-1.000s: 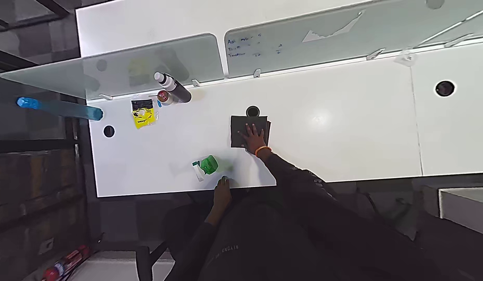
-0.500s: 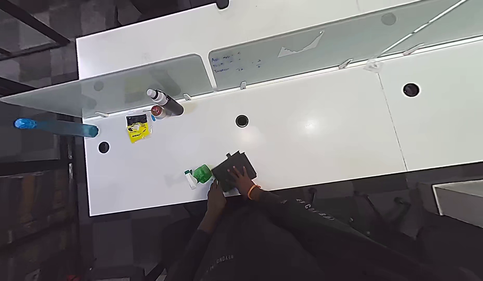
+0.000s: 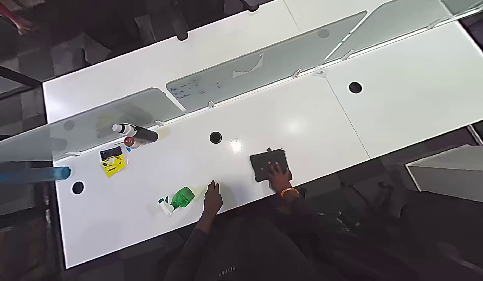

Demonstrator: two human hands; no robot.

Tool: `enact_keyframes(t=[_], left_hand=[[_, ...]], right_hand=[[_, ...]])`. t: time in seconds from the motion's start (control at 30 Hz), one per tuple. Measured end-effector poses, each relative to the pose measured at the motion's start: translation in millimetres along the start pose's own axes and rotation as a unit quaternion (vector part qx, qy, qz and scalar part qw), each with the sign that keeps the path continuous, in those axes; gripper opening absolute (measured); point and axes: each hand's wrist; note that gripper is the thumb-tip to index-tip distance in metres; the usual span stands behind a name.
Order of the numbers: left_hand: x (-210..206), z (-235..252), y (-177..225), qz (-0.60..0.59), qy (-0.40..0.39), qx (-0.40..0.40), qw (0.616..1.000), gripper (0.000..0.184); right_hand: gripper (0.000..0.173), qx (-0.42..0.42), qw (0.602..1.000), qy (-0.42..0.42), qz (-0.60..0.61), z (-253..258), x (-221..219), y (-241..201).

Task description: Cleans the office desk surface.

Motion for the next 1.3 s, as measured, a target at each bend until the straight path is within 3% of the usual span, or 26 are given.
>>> enact_keyframes(t=[0.07,0.2,0.33,0.43,0.57,0.67,0.87,1.03,1.13,1.3], left_hand=[[4.1,16.7,10.6,0.010,-0.007,-0.011,1.000,0.060],[16.6,39.8,29.2,0.003,-0.027,-0.010,1.000,0.065],[22.9,46.5,38.1,-0.006,-0.033,-0.009,0.999,0.071],[23.8,45.1,37.2,-0.019,-0.023,-0.011,0.999,0.079],[30.6,40.8,27.2,-0.025,-0.020,0.000,0.999,0.085],[35.7,37.8,19.8,-0.015,-0.011,0.010,1.000,0.086],[47.1,36.0,21.2,0.004,0.004,0.015,1.000,0.085],[49.8,47.8,20.2,0.017,0.028,-0.008,0.999,0.076],[51.7,56.0,24.0,0.016,0.025,-0.024,0.999,0.076],[50.2,66.0,30.8,0.023,-0.002,-0.027,0.999,0.076]], right_hand=[[0.069,-0.083,0.996,0.015,0.030,25.4,19.9,26.8],[0.100,-0.154,0.984,-0.006,0.087,63.8,58.7,39.2],[0.089,-0.154,0.984,-0.001,0.091,78.9,68.8,15.6],[0.071,-0.100,0.992,0.003,0.073,82.8,74.7,-1.6],[0.086,-0.033,0.998,-0.013,0.061,98.3,85.2,-36.6],[0.086,0.038,0.998,-0.016,0.057,99.6,80.6,-75.3],[0.078,0.251,0.967,-0.043,0.018,33.9,14.7,-146.0],[0.069,0.336,0.941,-0.033,-0.024,22.7,-18.4,-135.8],[0.075,0.307,0.951,-0.017,0.011,50.1,5.5,-115.4],[0.078,0.078,0.990,0.032,0.112,102.0,63.4,-50.0]])
Point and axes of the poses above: each hand's wrist, its own z-axis towards the middle knuckle, its own x-axis out of the back of the hand, y = z × x, and after that the axes turned 15 degrees about -x, right-handed
